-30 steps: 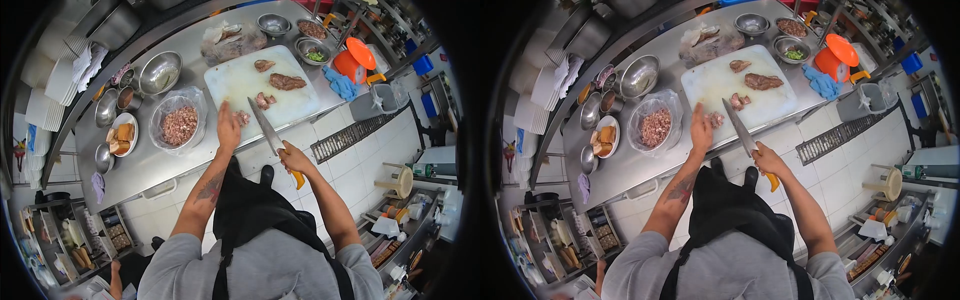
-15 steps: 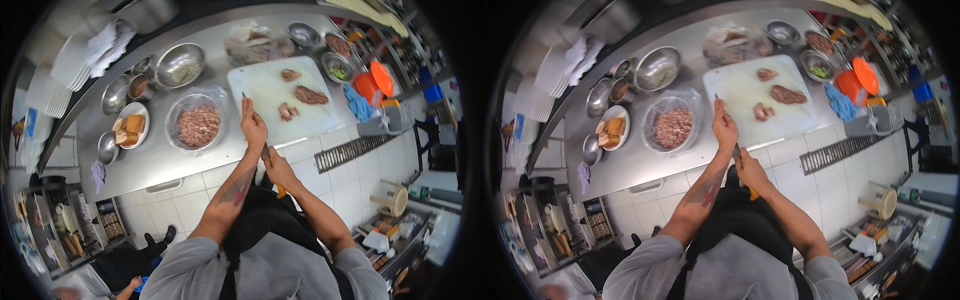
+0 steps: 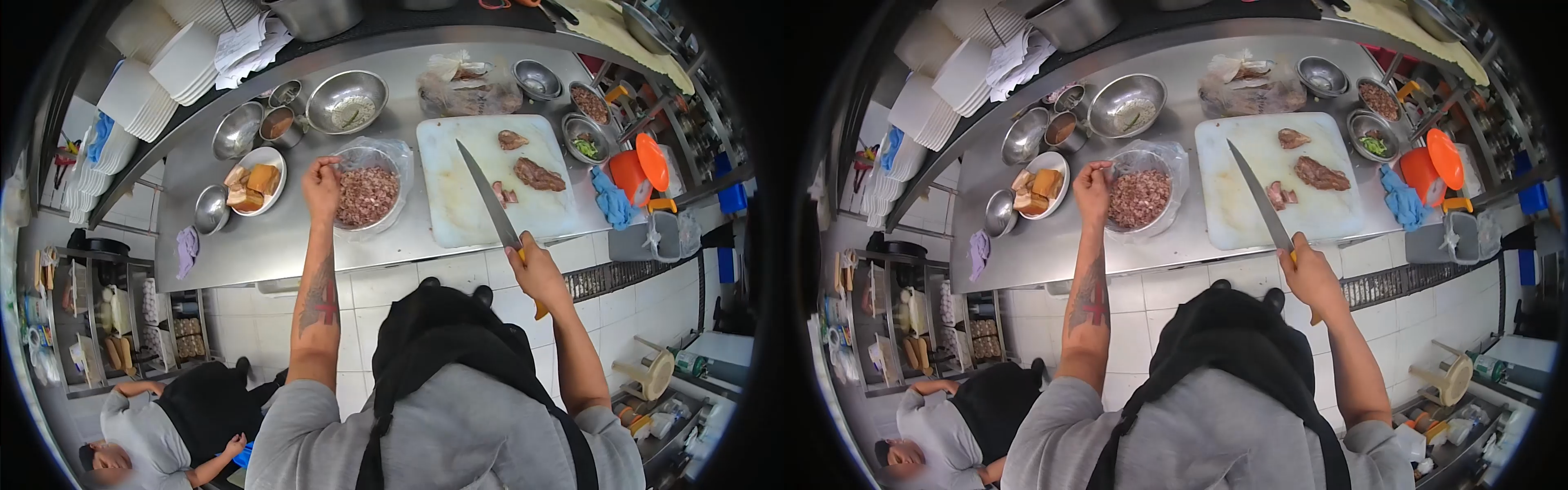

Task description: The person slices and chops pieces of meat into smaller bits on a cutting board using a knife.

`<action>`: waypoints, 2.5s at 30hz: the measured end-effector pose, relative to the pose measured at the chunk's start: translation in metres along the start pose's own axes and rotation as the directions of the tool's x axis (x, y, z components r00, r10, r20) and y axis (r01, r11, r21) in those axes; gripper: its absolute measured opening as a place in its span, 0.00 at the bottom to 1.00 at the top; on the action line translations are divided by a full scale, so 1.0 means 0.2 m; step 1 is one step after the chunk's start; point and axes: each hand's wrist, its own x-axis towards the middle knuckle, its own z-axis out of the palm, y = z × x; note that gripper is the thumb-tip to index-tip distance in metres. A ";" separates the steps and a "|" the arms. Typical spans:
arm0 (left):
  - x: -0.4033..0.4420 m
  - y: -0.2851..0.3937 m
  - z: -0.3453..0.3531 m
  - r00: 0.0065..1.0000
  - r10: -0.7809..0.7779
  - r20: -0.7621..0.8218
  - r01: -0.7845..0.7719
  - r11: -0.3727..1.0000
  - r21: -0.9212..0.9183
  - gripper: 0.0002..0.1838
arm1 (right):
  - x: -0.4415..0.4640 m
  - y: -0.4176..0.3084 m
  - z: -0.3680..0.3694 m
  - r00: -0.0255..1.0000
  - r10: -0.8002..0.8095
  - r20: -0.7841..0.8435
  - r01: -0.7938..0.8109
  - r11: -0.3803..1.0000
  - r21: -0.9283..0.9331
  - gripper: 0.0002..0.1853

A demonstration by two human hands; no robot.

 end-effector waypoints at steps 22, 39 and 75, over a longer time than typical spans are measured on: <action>-0.38 -0.18 1.38 0.428 0.078 0.900 -0.777 0.541 0.322 0.16 | -0.25 0.53 -0.23 0.966 0.235 -0.110 -0.196 0.938 0.285 0.24; -0.08 -0.26 1.38 0.378 0.073 0.923 -0.739 0.624 0.253 0.12 | -0.21 0.40 -0.05 0.956 0.244 -0.163 -0.126 0.843 0.523 0.20; -0.57 -0.34 1.02 0.756 0.128 0.642 -0.500 0.746 0.440 0.12 | -0.10 0.38 0.14 0.957 0.257 0.136 -0.288 0.898 0.333 0.33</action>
